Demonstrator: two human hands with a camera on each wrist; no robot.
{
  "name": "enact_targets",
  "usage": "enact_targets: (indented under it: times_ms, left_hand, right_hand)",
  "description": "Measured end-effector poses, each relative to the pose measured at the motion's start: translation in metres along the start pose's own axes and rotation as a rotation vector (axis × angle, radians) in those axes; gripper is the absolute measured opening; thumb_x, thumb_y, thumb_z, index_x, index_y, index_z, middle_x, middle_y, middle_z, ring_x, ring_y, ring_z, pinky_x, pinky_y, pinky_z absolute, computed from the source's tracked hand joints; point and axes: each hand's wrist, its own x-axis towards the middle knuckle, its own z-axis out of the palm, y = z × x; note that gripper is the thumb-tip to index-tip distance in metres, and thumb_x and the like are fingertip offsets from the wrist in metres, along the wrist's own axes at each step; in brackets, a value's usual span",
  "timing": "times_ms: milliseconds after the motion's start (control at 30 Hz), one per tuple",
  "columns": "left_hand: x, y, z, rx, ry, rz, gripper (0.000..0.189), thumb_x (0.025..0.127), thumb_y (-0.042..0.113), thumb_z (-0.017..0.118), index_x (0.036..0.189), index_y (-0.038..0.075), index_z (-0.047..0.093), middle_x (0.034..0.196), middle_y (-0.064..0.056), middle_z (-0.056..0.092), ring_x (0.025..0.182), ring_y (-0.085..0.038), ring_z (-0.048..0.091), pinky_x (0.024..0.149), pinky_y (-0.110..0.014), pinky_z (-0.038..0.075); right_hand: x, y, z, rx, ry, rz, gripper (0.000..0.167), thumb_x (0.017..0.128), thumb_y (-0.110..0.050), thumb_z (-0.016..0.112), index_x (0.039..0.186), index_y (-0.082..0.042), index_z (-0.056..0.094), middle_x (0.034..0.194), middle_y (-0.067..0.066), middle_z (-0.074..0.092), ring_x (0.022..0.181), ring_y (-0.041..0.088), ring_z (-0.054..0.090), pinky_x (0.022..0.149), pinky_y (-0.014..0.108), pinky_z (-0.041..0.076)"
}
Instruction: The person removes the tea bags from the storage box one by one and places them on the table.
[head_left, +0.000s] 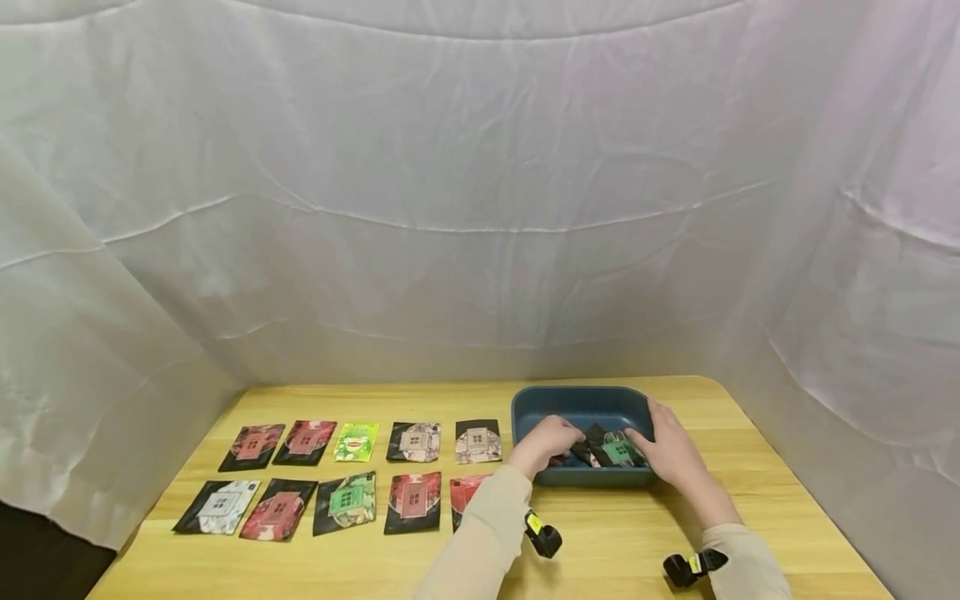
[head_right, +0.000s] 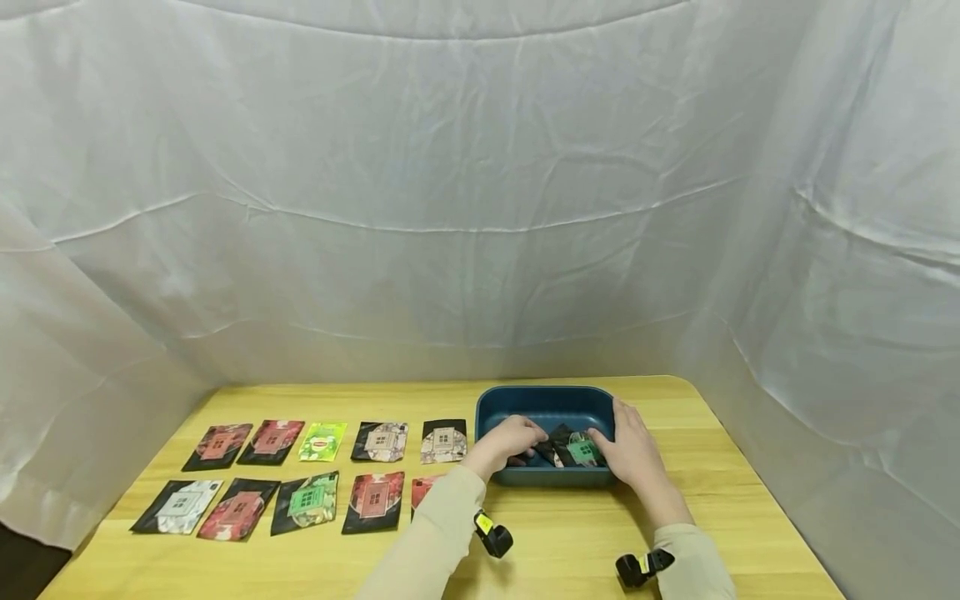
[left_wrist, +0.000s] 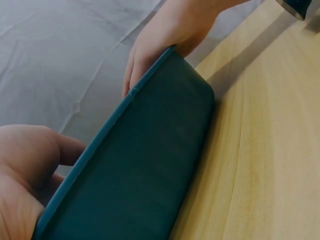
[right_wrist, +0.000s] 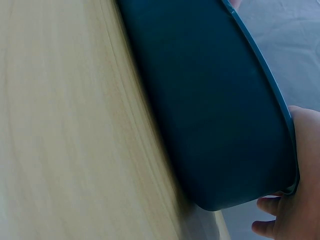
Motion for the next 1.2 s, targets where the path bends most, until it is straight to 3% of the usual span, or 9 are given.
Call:
enact_targets:
  times_ms: [133, 267, 633, 867, 1200]
  left_hand:
    - [0.002, -0.001, -0.001, -0.041, 0.000, -0.002, 0.024, 0.096, 0.017, 0.060, 0.115, 0.005, 0.068, 0.118, -0.006, 0.064, 0.085, -0.019, 0.059, 0.069, -0.034, 0.053]
    - [0.003, -0.001, -0.001, -0.064, -0.002, 0.003, 0.023, 0.094, 0.016, 0.062, 0.112, 0.005, 0.069, 0.122, -0.006, 0.064, 0.097, -0.024, 0.066, 0.077, -0.038, 0.058]
    - [0.009, -0.001, 0.002, -0.113, 0.024, 0.018, 0.021, 0.094, 0.017, 0.059, 0.094, 0.003, 0.075, 0.095, 0.000, 0.069, 0.081, -0.019, 0.067, 0.073, -0.033, 0.058]
    - [0.005, 0.003, -0.001, -0.086, 0.023, 0.047, 0.022, 0.095, 0.019, 0.059, 0.096, 0.004, 0.076, 0.098, 0.002, 0.069, 0.081, -0.017, 0.066, 0.076, -0.035, 0.059]
    - [-0.002, 0.007, -0.016, -0.093, 0.035, 0.099, 0.025, 0.097, 0.020, 0.057, 0.105, 0.004, 0.075, 0.117, -0.004, 0.068, 0.090, -0.023, 0.067, 0.081, -0.037, 0.059]
  right_hand:
    - [0.000, 0.001, 0.001, 0.000, 0.000, 0.000, 0.079, 0.098, -0.033, 0.055, 0.150, 0.013, 0.017, 0.151, 0.039, 0.022, 0.138, 0.056, 0.021, 0.111, 0.067, 0.024]
    - [0.000, 0.003, 0.001, 0.002, 0.008, -0.009, 0.078, 0.098, -0.032, 0.056, 0.149, 0.014, 0.018, 0.150, 0.039, 0.024, 0.137, 0.056, 0.024, 0.111, 0.067, 0.025]
    - [0.001, 0.004, 0.000, 0.009, 0.018, -0.016, 0.078, 0.097, -0.031, 0.056, 0.148, 0.014, 0.018, 0.149, 0.039, 0.025, 0.136, 0.056, 0.026, 0.111, 0.067, 0.025]
    - [0.001, 0.004, 0.001, 0.002, 0.013, -0.013, 0.079, 0.098, -0.033, 0.056, 0.149, 0.014, 0.018, 0.149, 0.038, 0.026, 0.136, 0.056, 0.026, 0.111, 0.066, 0.026]
    - [0.001, 0.002, 0.000, 0.011, 0.009, -0.012, 0.078, 0.098, -0.031, 0.056, 0.148, 0.014, 0.018, 0.149, 0.039, 0.025, 0.135, 0.056, 0.027, 0.110, 0.067, 0.027]
